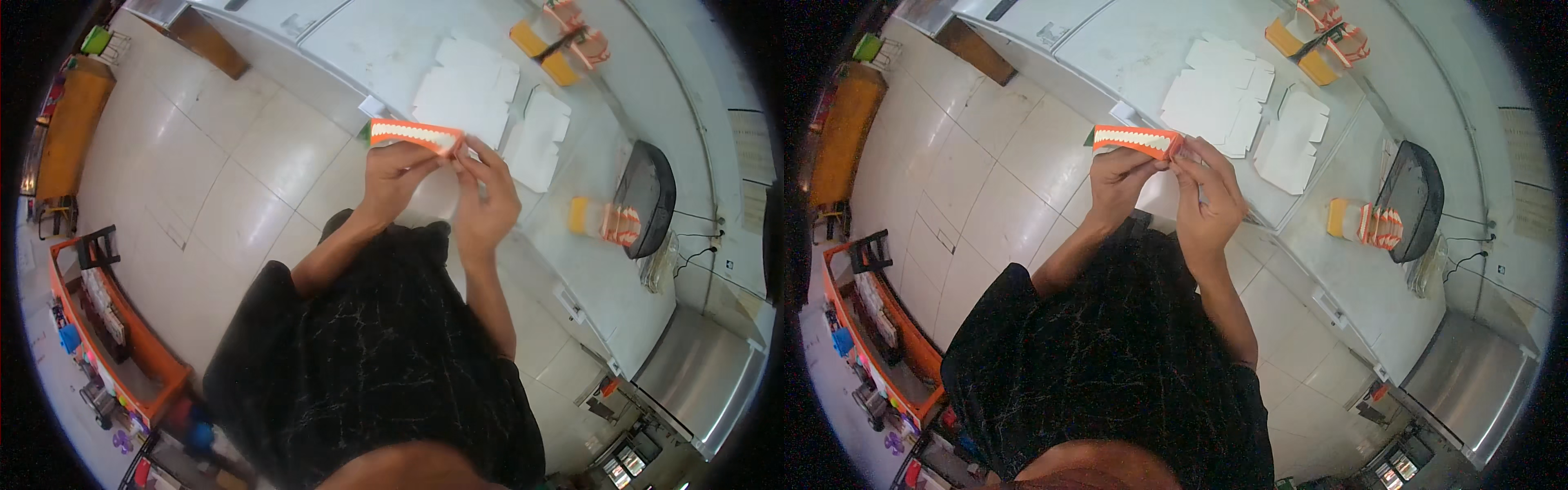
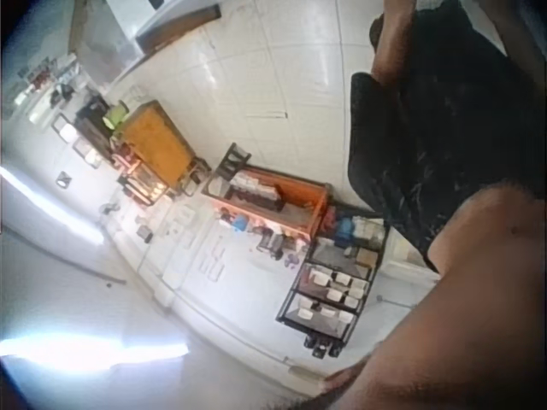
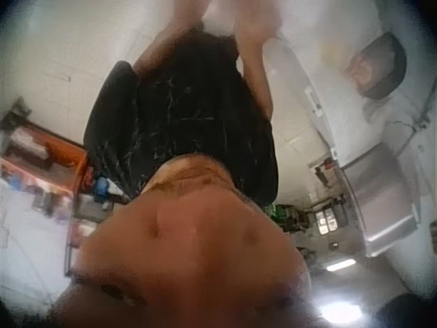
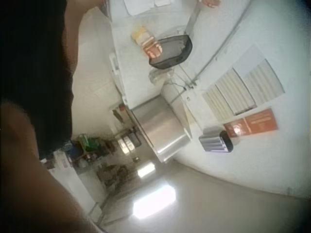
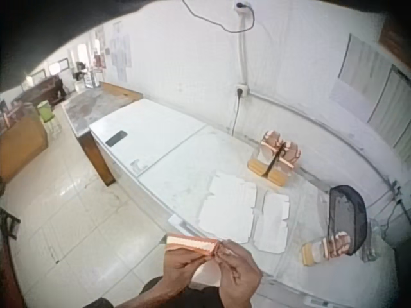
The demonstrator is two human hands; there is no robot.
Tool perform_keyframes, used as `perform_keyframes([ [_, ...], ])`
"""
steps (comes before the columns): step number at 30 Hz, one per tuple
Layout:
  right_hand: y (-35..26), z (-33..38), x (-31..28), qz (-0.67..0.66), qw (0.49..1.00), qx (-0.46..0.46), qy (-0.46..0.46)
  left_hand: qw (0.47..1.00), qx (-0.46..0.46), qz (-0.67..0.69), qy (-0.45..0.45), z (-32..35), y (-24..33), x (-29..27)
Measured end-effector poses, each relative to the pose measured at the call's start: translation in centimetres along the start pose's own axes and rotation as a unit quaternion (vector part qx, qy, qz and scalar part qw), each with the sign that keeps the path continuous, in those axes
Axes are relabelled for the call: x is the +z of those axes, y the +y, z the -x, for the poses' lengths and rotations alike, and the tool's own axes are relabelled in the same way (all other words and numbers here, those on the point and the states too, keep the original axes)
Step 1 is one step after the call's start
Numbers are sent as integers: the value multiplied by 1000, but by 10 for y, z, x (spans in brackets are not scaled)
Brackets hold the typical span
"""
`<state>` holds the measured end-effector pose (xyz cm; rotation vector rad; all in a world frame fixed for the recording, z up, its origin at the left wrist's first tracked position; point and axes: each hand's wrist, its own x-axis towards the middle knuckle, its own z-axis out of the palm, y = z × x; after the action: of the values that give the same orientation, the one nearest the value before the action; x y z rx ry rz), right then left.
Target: The person assembles white cardboard boxes by folding the flaps and securing them with colorful tape. They repeatedly pick up a box, fold the sides, and apply tape to seal the edges, then place the finished box aside.
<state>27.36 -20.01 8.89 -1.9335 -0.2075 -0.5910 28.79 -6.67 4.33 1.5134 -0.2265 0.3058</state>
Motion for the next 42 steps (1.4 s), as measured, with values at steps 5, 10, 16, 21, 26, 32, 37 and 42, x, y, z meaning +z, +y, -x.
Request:
perform_keyframes([
  [5,3,3,3,12,1000,-22,9,993,-56,103,4,3,4,9],
  [10,6,10,8,-31,998,-11,49,993,-91,74,-31,10,20,13],
  [16,15,18,13,203,962,-181,25,986,-130,100,7,2,30,21],
  [21,25,24,-5,86,984,-145,-58,989,-142,-4,-46,-9,16,5],
  [26,37,7,-28,-253,934,242,75,949,119,-257,-135,-3,5,-2],
  [32,52,-10,-47,-110,929,340,-102,843,263,-319,-344,2,-7,-26],
  [37,48,-4,-37,12,940,305,-155,793,251,-376,-408,4,-13,-44],
  [42,62,-3,-31,63,930,322,-168,781,174,-426,-422,7,-20,-48],
])
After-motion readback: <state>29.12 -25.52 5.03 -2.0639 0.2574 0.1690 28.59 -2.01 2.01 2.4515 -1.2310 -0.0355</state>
